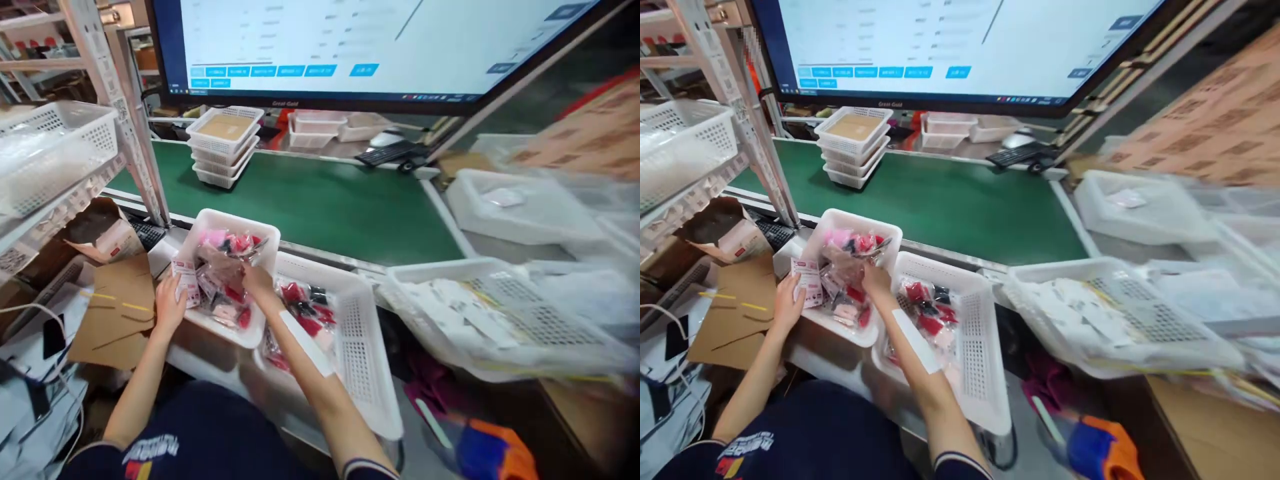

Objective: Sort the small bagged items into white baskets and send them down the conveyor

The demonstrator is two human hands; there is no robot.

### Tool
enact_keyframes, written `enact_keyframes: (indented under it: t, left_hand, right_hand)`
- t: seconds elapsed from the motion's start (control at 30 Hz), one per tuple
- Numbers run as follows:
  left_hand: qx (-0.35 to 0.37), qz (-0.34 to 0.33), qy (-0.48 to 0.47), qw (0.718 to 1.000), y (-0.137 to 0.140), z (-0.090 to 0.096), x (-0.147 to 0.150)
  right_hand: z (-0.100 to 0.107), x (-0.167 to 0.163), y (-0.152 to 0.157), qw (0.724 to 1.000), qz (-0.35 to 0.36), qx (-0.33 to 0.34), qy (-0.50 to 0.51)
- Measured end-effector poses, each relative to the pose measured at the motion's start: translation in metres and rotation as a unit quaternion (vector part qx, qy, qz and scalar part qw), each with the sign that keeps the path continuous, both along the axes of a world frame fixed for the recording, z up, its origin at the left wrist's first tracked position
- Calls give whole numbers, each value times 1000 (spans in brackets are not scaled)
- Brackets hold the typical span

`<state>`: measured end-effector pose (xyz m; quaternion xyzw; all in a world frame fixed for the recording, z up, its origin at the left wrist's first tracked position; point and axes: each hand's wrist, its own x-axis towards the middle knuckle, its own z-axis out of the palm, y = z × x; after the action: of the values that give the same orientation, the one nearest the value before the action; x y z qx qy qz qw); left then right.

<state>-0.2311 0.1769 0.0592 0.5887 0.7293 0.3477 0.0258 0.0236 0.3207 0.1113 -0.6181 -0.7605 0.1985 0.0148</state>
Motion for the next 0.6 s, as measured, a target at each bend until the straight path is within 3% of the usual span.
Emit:
enact_keyframes:
  t: [0.13, 0.23, 0.37, 0.43, 0.5, 0.6]
  left_hand:
    - [-46, 3, 15, 999, -5, -7, 7]
    - [-61, 18, 20, 998, -6, -7, 16]
    - [-78, 32, 12, 996, -1, -5, 24]
    - [-85, 38, 11, 996, 0, -4, 24]
    - [-85, 35, 17, 996, 1, -3, 24]
    - [-76, 24, 32, 996, 1, -2, 21]
  right_hand:
    - [0, 33, -20, 985, -95, 84, 118]
    - [1, 78, -47, 960, -155, 144, 184]
    - [4, 146, -87, 932, -255, 198, 165]
    - [8, 158, -98, 931, -279, 210, 107]
    - [12, 144, -97, 951, -229, 201, 46]
    - [21, 85, -75, 993, -7, 115, -17]
